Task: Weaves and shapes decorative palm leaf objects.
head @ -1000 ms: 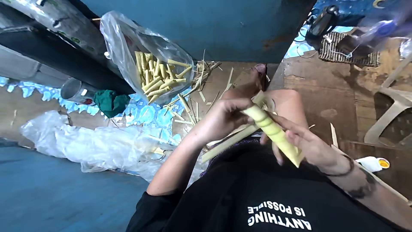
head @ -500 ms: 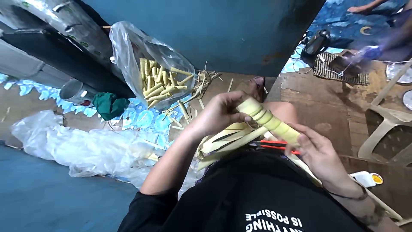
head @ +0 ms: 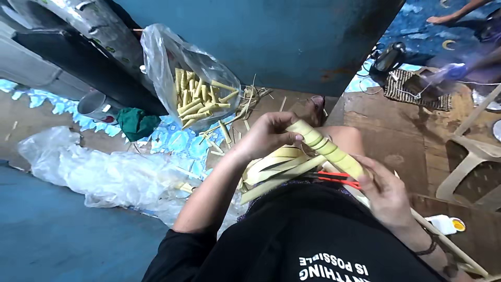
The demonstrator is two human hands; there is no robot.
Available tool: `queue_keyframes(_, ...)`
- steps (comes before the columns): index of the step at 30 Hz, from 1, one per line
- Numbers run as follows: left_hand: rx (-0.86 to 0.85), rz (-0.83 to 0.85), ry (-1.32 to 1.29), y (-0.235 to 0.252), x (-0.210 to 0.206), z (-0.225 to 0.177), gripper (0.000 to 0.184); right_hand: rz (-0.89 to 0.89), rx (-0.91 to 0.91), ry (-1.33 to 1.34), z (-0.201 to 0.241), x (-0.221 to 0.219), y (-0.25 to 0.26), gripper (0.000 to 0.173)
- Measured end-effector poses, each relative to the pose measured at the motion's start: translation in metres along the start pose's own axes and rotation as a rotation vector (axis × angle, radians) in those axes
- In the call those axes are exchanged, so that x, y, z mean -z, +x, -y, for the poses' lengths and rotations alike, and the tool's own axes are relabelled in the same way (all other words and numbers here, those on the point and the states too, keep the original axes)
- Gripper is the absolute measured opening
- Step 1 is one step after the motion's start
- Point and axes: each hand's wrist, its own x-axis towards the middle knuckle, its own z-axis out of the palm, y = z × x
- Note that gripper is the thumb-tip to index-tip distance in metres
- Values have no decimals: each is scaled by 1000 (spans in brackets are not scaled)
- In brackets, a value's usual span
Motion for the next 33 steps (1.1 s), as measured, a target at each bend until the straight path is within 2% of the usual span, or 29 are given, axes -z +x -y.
queue_keyframes(1,6,-14,-12,-1,0,0,11,-14,92,-109,-3,0,0,48)
queue_keyframes(2,3,-22,-24,-1,0,0,14,-9,36,-51,-2,0,-1,44)
queue_keyframes(4,-15,-16,-36,-1,0,1,16,6,-353,404,7,-1,1,33)
queue_keyframes(5,-17,-13,-42,-1,0,1,15,12,-481,572,8,-1,3,37)
queue_keyframes(6,-14,-15,-42,-1,0,1,14,14,-487,593,8,-1,2,39)
queue_keyframes(7,-5,-26,-42,-1,-1,1,12,13,-381,464,6,-1,1,36)
queue_keyframes(8,8,-38,-39,-1,-1,1,12,7,-196,239,2,-2,-2,35)
queue_keyframes(9,14,-52,-35,-1,-1,1,13,-9,-10,-2,-3,-2,-3,42)
queue_keyframes(10,14,-61,-34,-2,-1,2,14,-22,104,-130,-7,-2,-3,47)
queue_keyframes(11,3,-65,-40,-1,-1,3,15,-24,91,-106,-7,-2,-4,46)
queue_keyframes(13,-36,-57,-72,-1,-2,5,16,24,-263,319,3,-1,-2,36)
queue_keyframes(14,-46,-49,-84,-1,-2,6,14,35,-419,507,7,0,0,38)
queue_keyframes(15,-48,-45,-86,-1,-2,6,12,36,-454,551,8,1,0,39)
queue_keyframes(16,-41,-53,-79,-1,-2,6,11,28,-358,438,8,0,-1,36)
queue_keyframes(17,-29,-72,-72,-1,-3,6,11,12,-171,215,4,-1,-3,35)
queue_keyframes(19,-13,-105,-67,-2,-3,8,13,-32,164,-210,-4,-1,-2,46)
queue_keyframes(20,-24,-110,-75,-1,-4,10,14,-31,173,-221,-5,-1,-2,47)
queue_keyframes(21,-40,-109,-93,-1,-4,11,15,-5,62,-72,-3,-1,-2,45)
queue_keyframes(23,-53,-95,-133,-2,-4,12,15,45,-274,380,3,-2,-1,42)
queue_keyframes(24,-54,-94,-143,-2,-4,12,14,57,-302,410,4,-1,-1,43)
queue_keyframes(26,-50,-123,-155,-2,-4,15,13,21,-40,36,0,-2,-2,41)
queue_keyframes(27,-48,-142,-163,-2,-4,17,14,13,106,-165,-3,-2,-2,47)
queue_keyframes(28,-51,-145,-181,-2,-4,19,15,28,165,-226,-5,-2,-1,53)
queue_keyframes(29,-60,-132,-206,-2,-3,21,15,76,121,-125,-4,0,-1,55)
queue_keyframes(31,-68,-100,-256,-2,-1,24,16,239,-127,349,-1,7,0,51)
queue_keyframes(33,-72,-106,-335,-3,-1,27,18,387,-285,656,1,13,3,47)
